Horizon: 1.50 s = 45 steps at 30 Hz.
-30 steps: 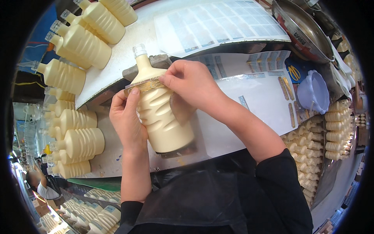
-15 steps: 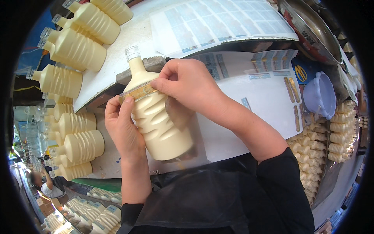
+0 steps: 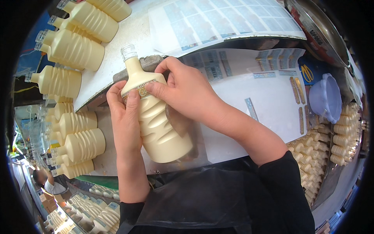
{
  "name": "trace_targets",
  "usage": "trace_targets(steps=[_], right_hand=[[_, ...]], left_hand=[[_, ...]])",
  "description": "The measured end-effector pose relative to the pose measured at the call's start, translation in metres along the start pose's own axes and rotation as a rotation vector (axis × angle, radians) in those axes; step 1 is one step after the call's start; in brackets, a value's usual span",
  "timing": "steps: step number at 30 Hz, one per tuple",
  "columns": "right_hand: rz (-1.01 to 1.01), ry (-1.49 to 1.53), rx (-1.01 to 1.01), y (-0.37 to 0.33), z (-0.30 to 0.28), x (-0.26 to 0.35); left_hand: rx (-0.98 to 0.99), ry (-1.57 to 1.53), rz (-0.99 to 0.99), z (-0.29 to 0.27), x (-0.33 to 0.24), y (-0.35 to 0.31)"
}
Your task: The person applies rectangular labels to the bodies of cream-colored plastic bottles. They pick each bottle, smooth the label onto the surface, and place the labeled bottle into a metal rack. The process repeats for multiple bottles.
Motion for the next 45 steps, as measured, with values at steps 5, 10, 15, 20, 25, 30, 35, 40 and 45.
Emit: trace_targets(steps=[5,10,15,20,25,30,35,40,45], right_hand=[[0.004,-0.036,-0.032,-0.002,-0.003,0.006],[-0.132,-0.306,-0.218,-0.016,0.003,0.026],[-0.010,0.026,0.074,0.001,-0.002,0.000],[-0.016,0.027,0.022,-0.005,0.003,0.005],[-0.044,-0.052,-0.041,-0.007,0.006,0.008],[-0.010,-0.031,-0.016,-0.007,0.006,0.009],[-0.024,-0.019,-0.017,-0.006,0.006,0.006],[-0.109,-0.285,-0.169,-0.014,0.008,0.023],[-0.050,-0.211,-0.029,-0.007,0.002,0.014]], left_hand=[[0.002,-0.158,-0.022,0.003,0.009,-0.001],[0.001,-0.180,-0.018,0.003,0.010,0.000],[0.003,-0.200,-0.011,0.003,0.012,-0.002],[-0.005,-0.248,-0.008,0.002,0.012,-0.002],[-0.003,-0.211,0.013,0.001,0.015,-0.001],[0.004,-0.180,0.003,0.000,0.016,-0.001],[0.001,-0.188,0.015,0.000,0.016,-0.001],[-0.003,-0.156,0.027,0.000,0.015,0.000],[-0.004,-0.186,0.011,0.001,0.015,-0.002]])
Point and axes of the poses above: each hand's wrist, its own y-axis towards the middle knuckle, its own z-axis out of the palm, x = y × z, the point moved 7 cm from there along y, towards the middle knuckle, and after that the axes turned 14 degrees about z, right-handed, at the moved point
